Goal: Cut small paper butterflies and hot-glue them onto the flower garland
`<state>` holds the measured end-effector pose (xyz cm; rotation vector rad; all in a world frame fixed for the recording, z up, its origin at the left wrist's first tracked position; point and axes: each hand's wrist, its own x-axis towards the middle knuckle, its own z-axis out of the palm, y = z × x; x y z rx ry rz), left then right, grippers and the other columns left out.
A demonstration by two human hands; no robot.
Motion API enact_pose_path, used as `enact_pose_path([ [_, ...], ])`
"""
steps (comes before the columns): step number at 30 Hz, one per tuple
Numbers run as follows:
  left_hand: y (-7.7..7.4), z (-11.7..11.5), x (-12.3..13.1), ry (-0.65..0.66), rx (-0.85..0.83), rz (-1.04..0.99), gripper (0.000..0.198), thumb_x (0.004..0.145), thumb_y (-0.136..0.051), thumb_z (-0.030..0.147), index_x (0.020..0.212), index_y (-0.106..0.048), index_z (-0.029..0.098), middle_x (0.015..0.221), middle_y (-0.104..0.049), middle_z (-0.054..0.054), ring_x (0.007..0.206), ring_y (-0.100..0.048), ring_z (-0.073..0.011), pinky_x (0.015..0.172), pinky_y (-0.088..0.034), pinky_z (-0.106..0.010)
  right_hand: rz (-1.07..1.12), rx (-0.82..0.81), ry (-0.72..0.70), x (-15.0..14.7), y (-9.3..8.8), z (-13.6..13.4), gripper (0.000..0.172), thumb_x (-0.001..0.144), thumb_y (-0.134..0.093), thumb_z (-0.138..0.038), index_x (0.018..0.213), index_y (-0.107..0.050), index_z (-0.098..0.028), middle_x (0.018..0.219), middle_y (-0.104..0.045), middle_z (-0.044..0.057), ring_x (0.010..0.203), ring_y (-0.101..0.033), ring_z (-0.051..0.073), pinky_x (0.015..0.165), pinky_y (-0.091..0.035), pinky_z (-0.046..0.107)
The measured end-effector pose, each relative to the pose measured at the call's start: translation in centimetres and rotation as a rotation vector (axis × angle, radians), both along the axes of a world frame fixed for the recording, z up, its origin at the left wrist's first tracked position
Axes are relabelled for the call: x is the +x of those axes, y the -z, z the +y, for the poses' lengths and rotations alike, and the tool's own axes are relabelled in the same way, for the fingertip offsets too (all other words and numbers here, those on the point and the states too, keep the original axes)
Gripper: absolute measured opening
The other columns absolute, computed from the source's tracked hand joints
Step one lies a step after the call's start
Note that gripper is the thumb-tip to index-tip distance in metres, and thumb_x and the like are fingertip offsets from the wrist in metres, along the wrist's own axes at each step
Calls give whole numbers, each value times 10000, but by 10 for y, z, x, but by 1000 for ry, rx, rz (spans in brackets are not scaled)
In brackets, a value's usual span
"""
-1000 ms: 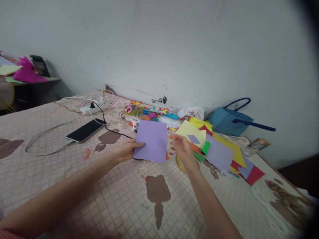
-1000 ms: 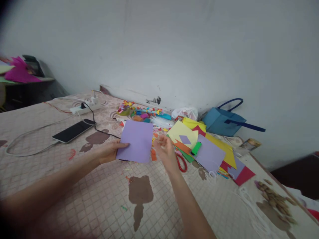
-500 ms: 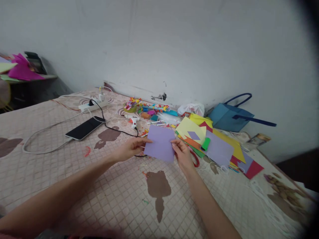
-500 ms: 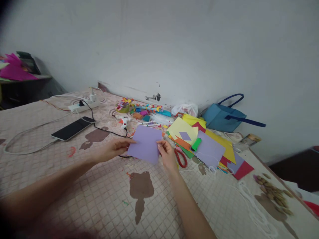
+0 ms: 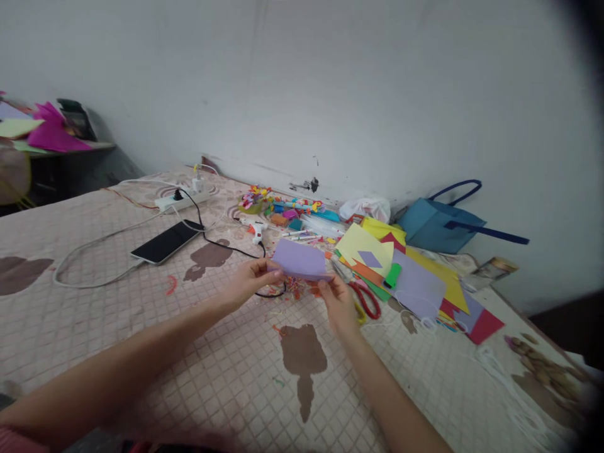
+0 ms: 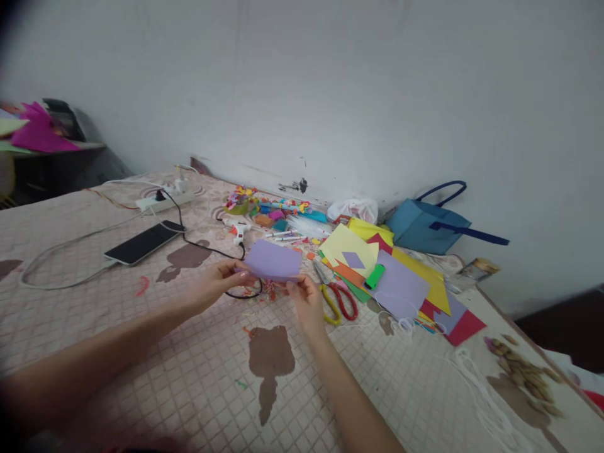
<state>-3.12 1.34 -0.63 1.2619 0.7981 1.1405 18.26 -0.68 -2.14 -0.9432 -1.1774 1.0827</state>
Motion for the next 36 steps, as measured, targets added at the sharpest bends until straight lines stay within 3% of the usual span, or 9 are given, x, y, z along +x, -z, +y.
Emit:
enact_pose_path([
  [4,3,-3,3,22,-7,-54,249,743,-693,379,822,-673,144,804,-710,-61,771,-657,-190,747,-510,-287,63,-4,52,-6,7,0,215,773,-639,-417,788,-572,-214,750,-621,-1,685,-608,158,658,-512,312],
  [12,-1,3,0,181,-70,-331,449,810,-566,506,1114,-611,179,1084,-638,-109,960,-617,-251,810,-508,-368,105,105,38,3,2,2,251,726,-685,-450,811,-623,-222,799,-607,9,749,-593,172,756,-476,341],
  [14,-4,3,0,137,-79,-316,449,821,-571,473,1164,-575,182,1019,-645,-94,911,-617,-212,772,-505,-317,111,129,19,6,1,2,272,708,-697,-474,792,-629,-224,779,-586,3,747,-577,169,750,-461,329],
  [17,-6,5,-2,-51,-59,-294,460,836,-563,448,1220,-513,199,922,-650,-56,787,-611,-152,713,-484,-265,124,134,-16,10,-1,1,385,672,-669,-597,745,-615,-222,745,-550,3,714,-537,168,680,-443,303],
  [20,-9,9,-7,-145,-75,-257,510,833,-531,503,1250,-478,213,952,-661,-68,798,-614,-170,684,-472,-278,134,79,-78,13,-3,1,479,712,-539,-698,680,-561,-221,701,-522,6,653,-514,170,603,-422,295],
  [25,-14,8,-16,233,-191,-8,459,775,-621,452,1129,-587,161,939,-672,-103,767,-630,-198,602,-441,-250,127,-60,-204,17,-5,2,510,741,-485,-708,625,-534,-214,595,-494,-3,530,-485,159,513,-389,287],
  [28,-13,4,-15,298,-116,30,542,708,-718,291,1204,-508,225,821,-652,-30,710,-614,-165,581,-423,-221,156,-126,-215,18,-6,4,479,730,-499,-708,733,-598,-240,729,-615,26,634,-573,207,574,-441,333],
  [33,-6,8,-11,33,65,55,293,711,-700,272,973,-601,184,759,-595,10,626,-528,-99,555,-388,-182,213,-202,-184,15,-10,8,567,741,-430,-739,1050,-599,-295,1081,-666,53,980,-609,275,769,-478,416],
  [36,-6,11,-12,-46,70,113,218,718,-676,276,895,-649,153,814,-614,-14,682,-539,-113,610,-414,-199,205,-218,-171,13,-11,8,492,722,-606,-582,1113,-575,-286,1150,-646,44,1031,-596,257,811,-477,390],
])
